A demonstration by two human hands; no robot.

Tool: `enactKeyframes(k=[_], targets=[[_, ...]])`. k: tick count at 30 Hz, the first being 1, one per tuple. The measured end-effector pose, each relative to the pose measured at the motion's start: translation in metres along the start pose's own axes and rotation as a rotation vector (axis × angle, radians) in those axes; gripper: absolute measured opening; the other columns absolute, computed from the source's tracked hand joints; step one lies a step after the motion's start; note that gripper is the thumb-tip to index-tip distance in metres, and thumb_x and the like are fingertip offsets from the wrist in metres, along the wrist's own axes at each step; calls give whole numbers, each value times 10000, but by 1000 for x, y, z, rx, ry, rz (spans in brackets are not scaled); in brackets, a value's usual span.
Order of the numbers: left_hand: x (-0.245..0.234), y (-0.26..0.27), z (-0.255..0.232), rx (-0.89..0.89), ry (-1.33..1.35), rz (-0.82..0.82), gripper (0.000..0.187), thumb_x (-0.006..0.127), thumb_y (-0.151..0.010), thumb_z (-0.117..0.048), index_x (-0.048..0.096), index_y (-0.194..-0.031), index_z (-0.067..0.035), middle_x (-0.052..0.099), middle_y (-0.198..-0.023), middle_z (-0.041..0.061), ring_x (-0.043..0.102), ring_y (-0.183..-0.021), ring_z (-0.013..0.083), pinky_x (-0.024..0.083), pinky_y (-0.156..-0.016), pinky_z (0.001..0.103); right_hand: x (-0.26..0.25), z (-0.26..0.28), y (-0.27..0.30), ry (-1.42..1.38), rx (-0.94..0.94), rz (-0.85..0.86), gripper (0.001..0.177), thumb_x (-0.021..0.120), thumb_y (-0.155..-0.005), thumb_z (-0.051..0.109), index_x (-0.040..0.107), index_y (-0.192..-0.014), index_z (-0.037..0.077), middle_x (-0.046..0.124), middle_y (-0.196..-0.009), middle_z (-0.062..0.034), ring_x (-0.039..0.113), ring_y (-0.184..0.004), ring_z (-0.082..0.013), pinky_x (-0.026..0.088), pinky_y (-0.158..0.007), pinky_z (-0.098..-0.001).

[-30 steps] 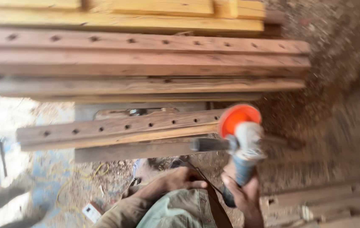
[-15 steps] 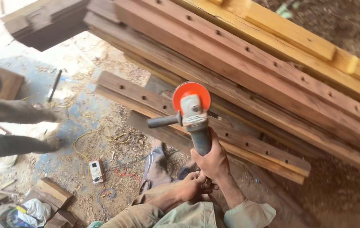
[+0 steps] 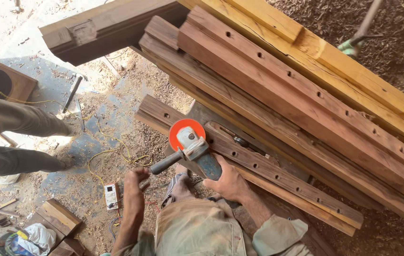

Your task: The person uses an angle grinder with a sanding disc to smooth the surface of wooden planks. They move the tool back and forth along the length of the wood, generating sawdust, and occasionally reposition the planks to work on different sections.

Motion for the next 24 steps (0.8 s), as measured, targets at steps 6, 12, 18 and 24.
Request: enactKeyframes(k=[6, 12, 18, 24], targets=[[-4, -37, -80, 308, -628, 96, 477, 544, -991, -456, 649, -1261, -77, 704, -1078, 162, 710, -906, 294, 560, -795, 429, 10, 30, -52, 47, -2, 62, 772, 799, -698, 410, 546, -1346, 76, 756, -1010, -153, 760, -947, -262, 588, -859, -398], [-8, -63, -102, 434, -706, 39, 430, 605, -985, -425, 654, -1184, -46, 707, -1069, 182, 715, -865, 362, 567, -716, 472, 14, 46, -85, 69, -59, 75, 892, 677, -804, 683, 502, -1389, 33, 757, -1034, -188, 754, -1022, -295, 572, -878, -420], [-11, -77, -93, 385, -789, 30, 438, 592, -984, -454, 651, -1157, -56, 712, -1039, 167, 722, -798, 359, 565, -669, 478, 19, 51, -99, 87, 3, 98, 922, 565, -840, 733, 495, -1404, 7, 763, -982, -210, 768, -1006, -317, 579, -862, -433], [-12, -80, -97, 428, -813, 2, 427, 607, -977, -469, 670, -1097, -63, 724, -985, 156, 716, -784, 362, 555, -663, 477, 20, 52, -105, 128, -5, 75, 895, 586, -889, 702, 505, -1414, -19, 739, -1014, -242, 734, -1048, -354, 551, -892, -442]])
Point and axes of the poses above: each hand's wrist, its own y-axis away from the middle knuckle, its own x-axis out of the palm, z = x × y, the point moved 2 cm from there along -y, towards the middle knuckle
